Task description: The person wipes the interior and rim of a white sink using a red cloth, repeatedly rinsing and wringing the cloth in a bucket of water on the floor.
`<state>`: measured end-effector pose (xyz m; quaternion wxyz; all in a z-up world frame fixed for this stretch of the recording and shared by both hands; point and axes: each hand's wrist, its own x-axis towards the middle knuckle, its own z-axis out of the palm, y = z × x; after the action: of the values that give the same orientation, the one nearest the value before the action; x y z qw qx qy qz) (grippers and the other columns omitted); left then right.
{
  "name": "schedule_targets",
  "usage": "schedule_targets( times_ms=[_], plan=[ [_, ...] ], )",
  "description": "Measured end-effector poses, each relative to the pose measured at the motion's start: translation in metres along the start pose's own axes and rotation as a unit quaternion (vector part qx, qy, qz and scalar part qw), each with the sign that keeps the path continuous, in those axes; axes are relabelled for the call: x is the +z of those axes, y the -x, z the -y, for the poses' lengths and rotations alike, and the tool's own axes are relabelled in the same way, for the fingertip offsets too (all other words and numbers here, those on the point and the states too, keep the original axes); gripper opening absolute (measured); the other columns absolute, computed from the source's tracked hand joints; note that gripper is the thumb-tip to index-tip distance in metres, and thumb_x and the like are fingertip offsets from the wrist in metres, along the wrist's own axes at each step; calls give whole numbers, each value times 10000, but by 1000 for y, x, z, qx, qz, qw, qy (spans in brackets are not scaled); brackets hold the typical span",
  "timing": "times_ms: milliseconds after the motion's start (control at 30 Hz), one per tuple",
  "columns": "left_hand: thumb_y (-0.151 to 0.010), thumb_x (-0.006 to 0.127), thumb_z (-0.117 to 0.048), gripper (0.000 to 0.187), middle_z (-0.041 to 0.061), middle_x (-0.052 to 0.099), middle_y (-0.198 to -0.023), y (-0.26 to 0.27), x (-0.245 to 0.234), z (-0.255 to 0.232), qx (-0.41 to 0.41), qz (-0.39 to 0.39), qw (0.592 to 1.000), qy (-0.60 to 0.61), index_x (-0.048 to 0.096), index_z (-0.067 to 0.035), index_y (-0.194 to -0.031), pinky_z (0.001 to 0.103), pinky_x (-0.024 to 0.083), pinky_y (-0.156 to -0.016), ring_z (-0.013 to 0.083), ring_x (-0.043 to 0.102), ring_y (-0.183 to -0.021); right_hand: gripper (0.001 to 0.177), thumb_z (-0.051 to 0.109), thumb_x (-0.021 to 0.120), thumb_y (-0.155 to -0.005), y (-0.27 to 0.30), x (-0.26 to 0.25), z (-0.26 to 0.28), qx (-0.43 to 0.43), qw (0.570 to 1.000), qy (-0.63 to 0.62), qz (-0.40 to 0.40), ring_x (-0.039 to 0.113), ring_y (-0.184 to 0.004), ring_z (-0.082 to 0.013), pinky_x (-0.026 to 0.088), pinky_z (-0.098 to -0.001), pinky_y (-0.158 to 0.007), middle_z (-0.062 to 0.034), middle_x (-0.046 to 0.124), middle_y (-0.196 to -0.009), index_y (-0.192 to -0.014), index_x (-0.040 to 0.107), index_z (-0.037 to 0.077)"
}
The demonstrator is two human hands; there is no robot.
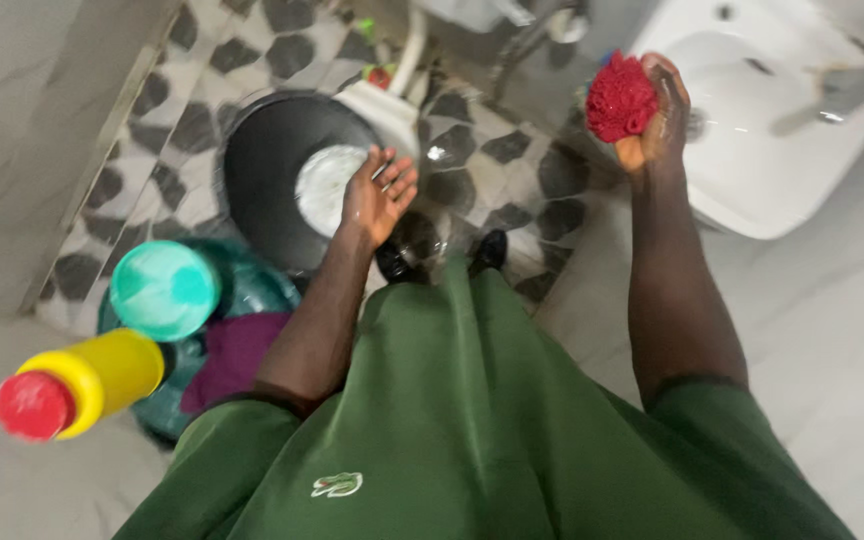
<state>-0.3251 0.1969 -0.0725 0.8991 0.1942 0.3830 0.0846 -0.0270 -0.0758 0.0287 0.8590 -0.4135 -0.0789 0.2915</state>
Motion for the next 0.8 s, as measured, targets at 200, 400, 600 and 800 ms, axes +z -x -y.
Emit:
schedule_targets(
  times_ms=[200,400,600,800],
  plan=[
    [-883,666,-608,722,157,604,-1356,5,-76,-49,11,-26,989,145,527,-87,-1362,450,456,-1006,286,560,-1185,570,360,698,-1009,11,156,-122,175,966,-82,174,675,-1222,-258,594,-405,-997,-137,638,-1388,-1443,513,40],
    [-869,658,-641,868,142,453,-1467,22,-152,-63,60,-112,976,176,406,-103,-1501,509,429,-1102,307,503,-1310,608,154,792,-887,11,180,-304,392,906,45,152,681,-1106,-206,585,-363,-972,-113,691,-1269,-1428,564,-1],
    [-880,594,-686,980,180,453,-1542,57,-200,-45,73,-156,971,167,320,-55,-1578,541,407,-1102,331,474,-1371,461,20,815,-826,-4,117,-473,346,812,432,185,697,-1012,-198,586,-322,-858,-121,753,-1150,-1270,694,-5],
    [-971,504,-622,852,173,468,-1548,69,-199,-39,104,-91,978,155,312,-58,-1580,526,440,-1068,327,470,-1403,380,73,766,-859,-28,124,-522,379,497,716,310,692,-972,-204,578,-343,-833,-116,745,-1115,-1228,699,17]
  ],
)
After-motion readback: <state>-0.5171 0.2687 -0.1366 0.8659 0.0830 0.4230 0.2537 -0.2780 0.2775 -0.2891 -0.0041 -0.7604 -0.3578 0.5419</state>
